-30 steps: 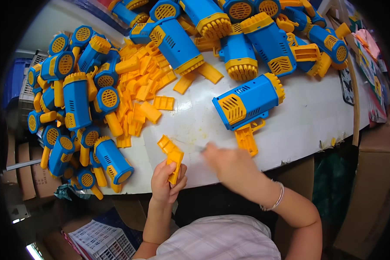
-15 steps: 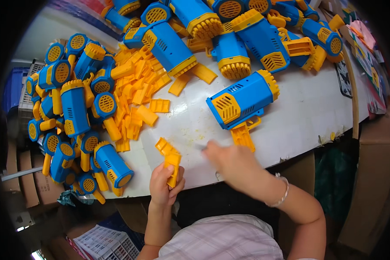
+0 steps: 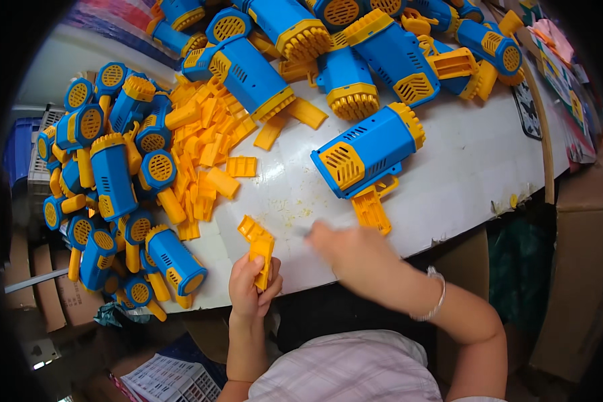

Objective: Assembling and trimming plastic toy bubble guns on a factory workbench.

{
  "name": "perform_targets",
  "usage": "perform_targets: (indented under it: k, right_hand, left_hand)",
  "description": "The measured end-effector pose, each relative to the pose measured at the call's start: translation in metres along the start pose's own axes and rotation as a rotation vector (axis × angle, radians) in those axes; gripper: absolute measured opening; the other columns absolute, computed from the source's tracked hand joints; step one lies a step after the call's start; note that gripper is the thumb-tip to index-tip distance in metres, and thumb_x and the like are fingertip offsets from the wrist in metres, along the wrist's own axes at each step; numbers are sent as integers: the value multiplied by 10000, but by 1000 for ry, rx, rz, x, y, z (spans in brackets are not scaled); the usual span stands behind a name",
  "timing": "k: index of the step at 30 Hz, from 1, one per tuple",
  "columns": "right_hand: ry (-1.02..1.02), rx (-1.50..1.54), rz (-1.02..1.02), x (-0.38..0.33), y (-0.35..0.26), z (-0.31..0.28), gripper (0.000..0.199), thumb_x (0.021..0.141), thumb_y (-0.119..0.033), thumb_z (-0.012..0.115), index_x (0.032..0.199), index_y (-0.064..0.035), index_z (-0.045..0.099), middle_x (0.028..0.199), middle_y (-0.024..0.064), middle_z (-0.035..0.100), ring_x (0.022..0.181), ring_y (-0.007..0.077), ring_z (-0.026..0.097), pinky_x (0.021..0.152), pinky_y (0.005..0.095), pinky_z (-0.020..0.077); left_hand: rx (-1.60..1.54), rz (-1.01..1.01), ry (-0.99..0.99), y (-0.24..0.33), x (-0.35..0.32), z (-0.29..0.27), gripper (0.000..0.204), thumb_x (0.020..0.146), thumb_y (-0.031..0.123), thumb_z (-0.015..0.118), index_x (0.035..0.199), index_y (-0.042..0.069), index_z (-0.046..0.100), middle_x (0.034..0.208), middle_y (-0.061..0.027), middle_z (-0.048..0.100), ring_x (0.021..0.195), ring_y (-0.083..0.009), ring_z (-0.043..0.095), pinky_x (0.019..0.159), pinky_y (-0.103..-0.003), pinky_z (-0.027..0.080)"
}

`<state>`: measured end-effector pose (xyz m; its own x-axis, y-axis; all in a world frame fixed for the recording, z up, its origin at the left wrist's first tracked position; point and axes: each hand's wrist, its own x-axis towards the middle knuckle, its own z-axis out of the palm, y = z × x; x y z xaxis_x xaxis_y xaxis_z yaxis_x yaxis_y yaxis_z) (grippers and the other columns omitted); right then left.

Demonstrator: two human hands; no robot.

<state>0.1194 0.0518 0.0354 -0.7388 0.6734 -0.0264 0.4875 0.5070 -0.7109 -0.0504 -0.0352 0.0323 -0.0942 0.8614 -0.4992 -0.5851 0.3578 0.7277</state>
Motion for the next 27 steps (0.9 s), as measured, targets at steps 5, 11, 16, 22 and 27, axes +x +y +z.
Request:
perform_targets:
  k: [5, 11, 16, 22, 27]
  right_hand:
    - [84, 9, 149, 9, 15, 2, 206, 848, -224, 537, 758, -57, 455, 519, 164, 485, 482, 351, 523, 424, 407, 419]
    - [17, 58, 22, -1, 2, 2, 176, 854, -194, 528, 781, -57, 446, 527, 165, 482, 492, 353, 527, 418, 407, 408]
    - [64, 203, 42, -2, -3, -7, 199, 850, -208, 536, 766, -52, 444, 539, 168, 486, 512, 363, 525, 426, 406, 411]
    - [140, -35, 166, 4, 26, 4, 224, 857, -208, 525, 728, -45, 441, 544, 165, 493, 529, 343, 537, 439, 398, 409]
    - [183, 501, 111, 2, -8, -18, 158, 802, -122, 603, 916, -17, 574, 611, 104, 554, 498, 176, 532, 477, 281, 392]
  left_hand:
    - [38, -16, 10, 0, 4, 0, 193, 858, 198, 431, 777, 24, 410, 530, -31, 344, 315, -54, 206, 286, -197, 168]
    - [-10, -37, -36, 0, 3, 5, 206, 857, 206, 435, 759, 27, 410, 535, -31, 350, 318, -53, 200, 286, -200, 165]
    - [15, -16, -18, 1, 5, 0, 210, 858, 206, 437, 760, 23, 409, 533, -26, 348, 317, -52, 206, 285, -198, 159]
    - [41, -50, 28, 2, -7, 17, 205, 856, 202, 441, 771, 17, 423, 534, -29, 354, 319, -51, 213, 294, -195, 165]
    - [84, 11, 25, -1, 0, 17, 210, 853, 207, 451, 820, -1, 455, 545, -29, 383, 334, -52, 249, 301, -190, 191]
